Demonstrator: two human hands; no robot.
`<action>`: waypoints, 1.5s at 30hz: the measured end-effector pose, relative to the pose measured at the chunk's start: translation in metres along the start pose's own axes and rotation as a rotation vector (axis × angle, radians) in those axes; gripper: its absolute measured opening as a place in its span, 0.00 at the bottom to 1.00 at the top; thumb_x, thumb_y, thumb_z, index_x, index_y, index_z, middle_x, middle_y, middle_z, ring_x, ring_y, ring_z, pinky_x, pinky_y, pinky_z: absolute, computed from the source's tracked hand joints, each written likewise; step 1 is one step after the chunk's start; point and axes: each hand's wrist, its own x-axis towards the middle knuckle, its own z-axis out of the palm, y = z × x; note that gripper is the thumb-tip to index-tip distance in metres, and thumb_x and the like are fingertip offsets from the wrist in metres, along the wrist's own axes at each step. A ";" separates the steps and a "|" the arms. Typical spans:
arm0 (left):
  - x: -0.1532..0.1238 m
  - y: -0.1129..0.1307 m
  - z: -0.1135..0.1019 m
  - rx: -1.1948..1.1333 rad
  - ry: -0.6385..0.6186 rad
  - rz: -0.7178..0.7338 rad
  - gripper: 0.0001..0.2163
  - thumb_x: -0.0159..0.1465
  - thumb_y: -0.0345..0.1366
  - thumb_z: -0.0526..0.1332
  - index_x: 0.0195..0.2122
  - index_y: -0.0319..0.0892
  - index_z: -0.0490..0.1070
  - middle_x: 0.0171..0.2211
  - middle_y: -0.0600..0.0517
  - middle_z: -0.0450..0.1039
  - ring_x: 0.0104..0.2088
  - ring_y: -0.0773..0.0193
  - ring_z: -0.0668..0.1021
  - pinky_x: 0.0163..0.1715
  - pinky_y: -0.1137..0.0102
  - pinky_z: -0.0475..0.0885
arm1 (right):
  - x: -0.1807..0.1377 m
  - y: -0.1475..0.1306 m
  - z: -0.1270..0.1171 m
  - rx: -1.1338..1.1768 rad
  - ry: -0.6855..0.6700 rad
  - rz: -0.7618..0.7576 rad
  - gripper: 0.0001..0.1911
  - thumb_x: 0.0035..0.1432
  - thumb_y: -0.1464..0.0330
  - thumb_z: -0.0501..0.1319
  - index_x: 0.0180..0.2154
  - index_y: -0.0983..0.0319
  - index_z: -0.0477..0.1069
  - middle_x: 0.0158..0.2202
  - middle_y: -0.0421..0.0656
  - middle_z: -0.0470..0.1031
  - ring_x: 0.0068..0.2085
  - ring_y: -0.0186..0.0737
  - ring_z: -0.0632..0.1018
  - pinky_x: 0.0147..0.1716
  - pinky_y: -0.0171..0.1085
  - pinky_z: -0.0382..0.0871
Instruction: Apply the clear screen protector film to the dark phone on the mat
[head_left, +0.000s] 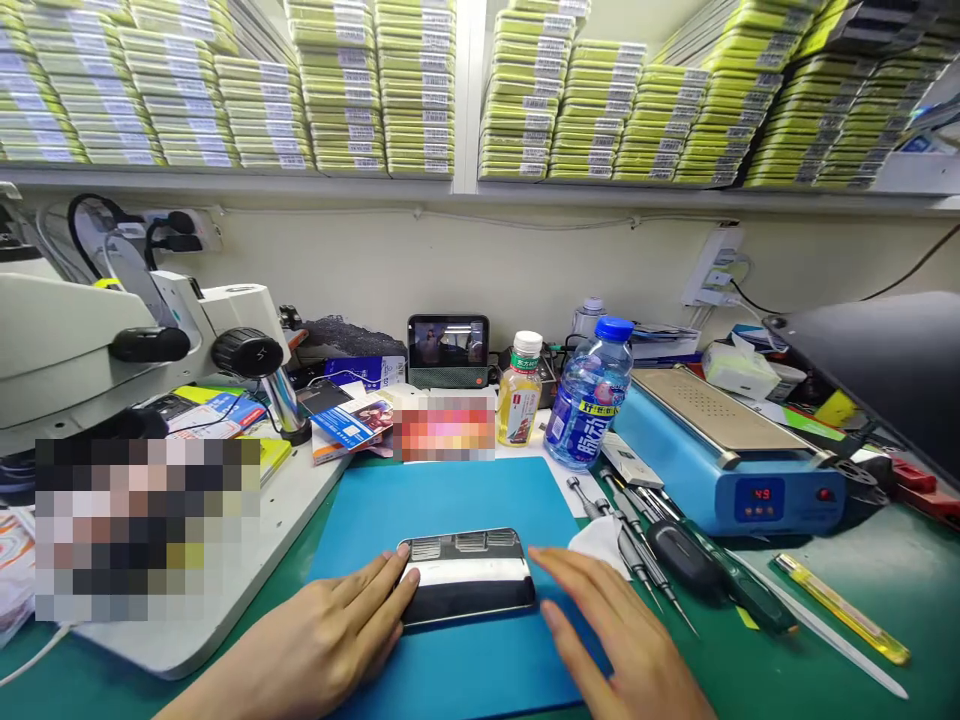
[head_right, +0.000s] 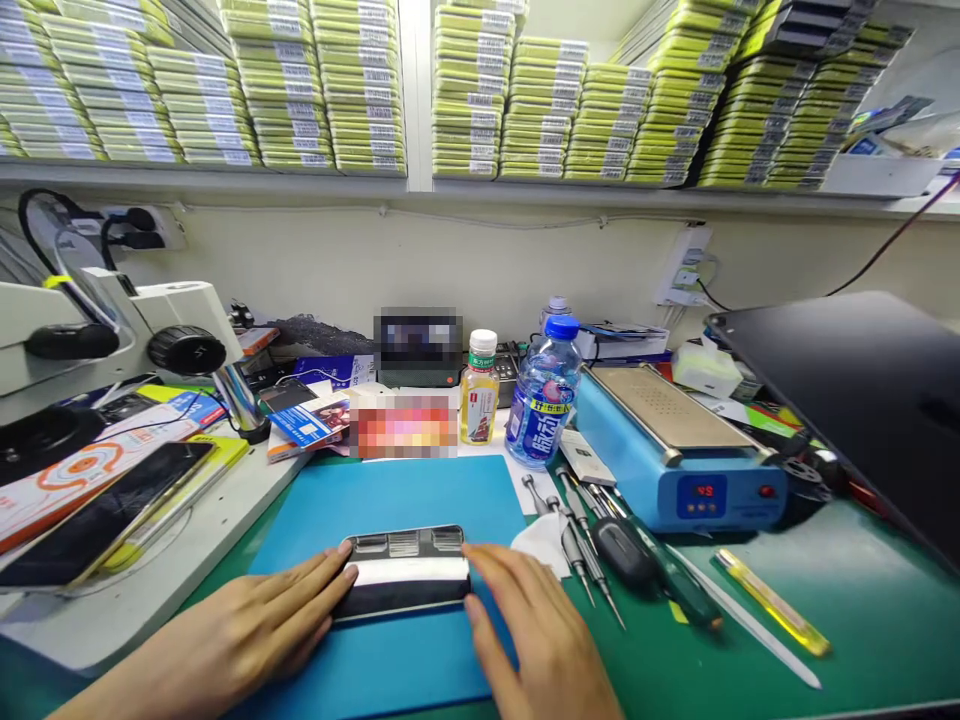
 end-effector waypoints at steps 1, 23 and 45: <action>0.000 -0.001 0.001 -0.020 0.017 -0.014 0.19 0.85 0.30 0.49 0.64 0.34 0.79 0.61 0.38 0.85 0.56 0.56 0.90 0.51 0.72 0.86 | 0.010 0.007 0.001 -0.003 -0.036 0.049 0.20 0.81 0.61 0.58 0.68 0.52 0.76 0.62 0.48 0.85 0.60 0.51 0.87 0.59 0.46 0.85; 0.005 0.004 -0.008 -0.091 0.004 -0.066 0.19 0.85 0.28 0.49 0.62 0.31 0.79 0.62 0.37 0.83 0.60 0.52 0.87 0.57 0.65 0.86 | 0.019 0.026 0.022 -0.087 -0.275 -0.012 0.37 0.72 0.49 0.70 0.75 0.52 0.67 0.72 0.49 0.77 0.69 0.59 0.79 0.66 0.57 0.80; 0.002 0.005 -0.007 -0.088 0.029 -0.048 0.18 0.85 0.27 0.49 0.64 0.28 0.76 0.64 0.32 0.80 0.63 0.44 0.84 0.55 0.60 0.88 | 0.023 0.020 0.021 -0.110 -0.184 -0.055 0.29 0.76 0.54 0.66 0.72 0.53 0.71 0.67 0.49 0.82 0.65 0.55 0.83 0.61 0.54 0.84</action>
